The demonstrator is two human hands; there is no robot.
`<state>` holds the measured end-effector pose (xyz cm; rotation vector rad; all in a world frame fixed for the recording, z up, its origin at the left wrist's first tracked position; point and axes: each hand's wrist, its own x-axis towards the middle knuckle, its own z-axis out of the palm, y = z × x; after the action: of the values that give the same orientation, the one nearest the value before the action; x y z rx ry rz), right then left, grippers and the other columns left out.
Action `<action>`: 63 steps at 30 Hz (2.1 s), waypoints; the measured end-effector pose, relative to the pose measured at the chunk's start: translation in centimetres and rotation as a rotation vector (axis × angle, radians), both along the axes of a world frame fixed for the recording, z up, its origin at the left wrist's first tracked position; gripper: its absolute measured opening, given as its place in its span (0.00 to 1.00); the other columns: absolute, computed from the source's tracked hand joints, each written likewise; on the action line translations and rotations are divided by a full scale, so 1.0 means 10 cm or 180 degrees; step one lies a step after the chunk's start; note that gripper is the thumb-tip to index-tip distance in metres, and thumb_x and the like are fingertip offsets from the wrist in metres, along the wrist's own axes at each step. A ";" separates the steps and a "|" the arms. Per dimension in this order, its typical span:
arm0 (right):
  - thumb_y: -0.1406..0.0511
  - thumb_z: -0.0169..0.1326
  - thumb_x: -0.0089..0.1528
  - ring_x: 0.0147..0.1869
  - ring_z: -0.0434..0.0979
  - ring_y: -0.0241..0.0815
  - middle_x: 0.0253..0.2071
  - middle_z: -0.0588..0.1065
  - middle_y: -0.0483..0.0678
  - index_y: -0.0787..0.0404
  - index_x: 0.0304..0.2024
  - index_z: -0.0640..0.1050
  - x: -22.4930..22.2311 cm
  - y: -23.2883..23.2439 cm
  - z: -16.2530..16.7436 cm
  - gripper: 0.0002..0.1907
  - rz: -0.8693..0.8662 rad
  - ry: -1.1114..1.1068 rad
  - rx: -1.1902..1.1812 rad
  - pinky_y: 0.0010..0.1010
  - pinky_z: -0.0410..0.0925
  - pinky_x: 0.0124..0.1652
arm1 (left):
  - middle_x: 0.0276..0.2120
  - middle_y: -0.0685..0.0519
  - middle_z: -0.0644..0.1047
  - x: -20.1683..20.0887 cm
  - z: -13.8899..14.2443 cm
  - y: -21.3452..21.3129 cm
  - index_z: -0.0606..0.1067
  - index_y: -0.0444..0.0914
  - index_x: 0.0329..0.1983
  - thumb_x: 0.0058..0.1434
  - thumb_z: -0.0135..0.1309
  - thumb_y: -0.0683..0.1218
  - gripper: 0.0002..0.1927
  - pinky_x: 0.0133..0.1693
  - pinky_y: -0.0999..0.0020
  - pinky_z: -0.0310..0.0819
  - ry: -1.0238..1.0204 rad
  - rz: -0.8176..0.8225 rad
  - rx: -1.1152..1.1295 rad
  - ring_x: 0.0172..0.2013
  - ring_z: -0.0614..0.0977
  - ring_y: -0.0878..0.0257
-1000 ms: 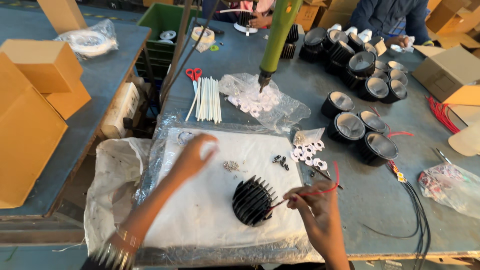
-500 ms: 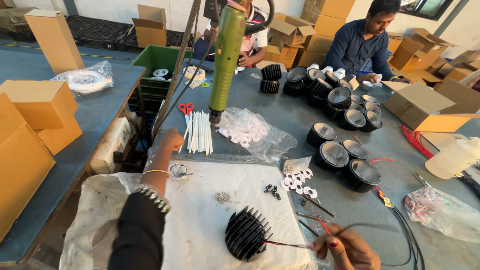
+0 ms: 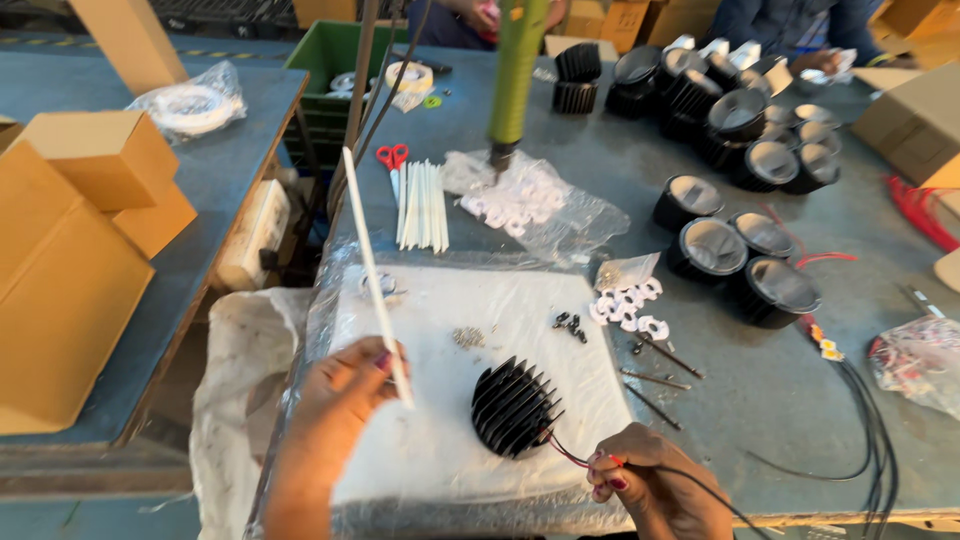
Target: The person assembles an LED light fixture by inserting a white plastic piece into a black heat sink, securing it with a hot glue gun, and inserting a white plastic rod through the assembly. The person then handles wires and small components on a workbench.
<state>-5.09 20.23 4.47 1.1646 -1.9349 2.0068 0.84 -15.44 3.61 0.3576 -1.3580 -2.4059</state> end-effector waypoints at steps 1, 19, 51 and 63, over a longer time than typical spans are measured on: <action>0.67 0.55 0.67 0.33 0.79 0.38 0.35 0.79 0.52 0.69 0.43 0.79 0.01 -0.01 0.01 0.09 0.0350 -0.0249 0.0090 0.29 0.74 0.33 | 0.37 0.44 0.82 0.06 0.03 0.18 0.80 0.28 0.45 0.62 0.56 0.41 0.12 0.41 0.62 0.81 -0.0066 -0.0005 0.0088 0.35 0.83 0.59; 0.64 0.46 0.69 0.20 0.51 0.24 0.18 0.57 0.36 0.61 0.24 0.64 -0.17 -0.50 -0.17 0.18 0.4310 -0.4248 -0.0202 0.18 0.45 0.23 | 0.39 0.41 0.82 -0.14 0.21 0.85 0.76 0.27 0.48 0.66 0.55 0.45 0.15 0.46 0.64 0.81 0.0466 -0.0601 0.0526 0.39 0.84 0.60; 0.65 0.49 0.73 0.23 0.51 0.28 0.21 0.59 0.38 0.66 0.33 0.69 -0.09 -0.48 0.07 0.14 0.2793 -0.3687 -0.0061 0.23 0.46 0.23 | 0.33 0.49 0.79 0.05 0.33 0.90 0.75 0.31 0.41 0.64 0.57 0.42 0.08 0.43 0.67 0.77 0.0614 -0.0378 -0.0718 0.35 0.80 0.64; 0.61 0.46 0.71 0.13 0.59 0.29 0.15 0.66 0.44 0.69 0.34 0.76 0.05 -0.52 0.24 0.18 0.1153 -0.2721 0.0544 0.20 0.55 0.15 | 0.32 0.49 0.79 0.04 0.28 0.93 0.76 0.32 0.42 0.65 0.57 0.45 0.10 0.40 0.67 0.76 0.0504 -0.0567 -0.0317 0.33 0.80 0.64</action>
<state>-4.63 15.05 6.87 0.7717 -2.4108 2.9293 1.29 -6.11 6.41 0.0195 -1.4851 -2.4349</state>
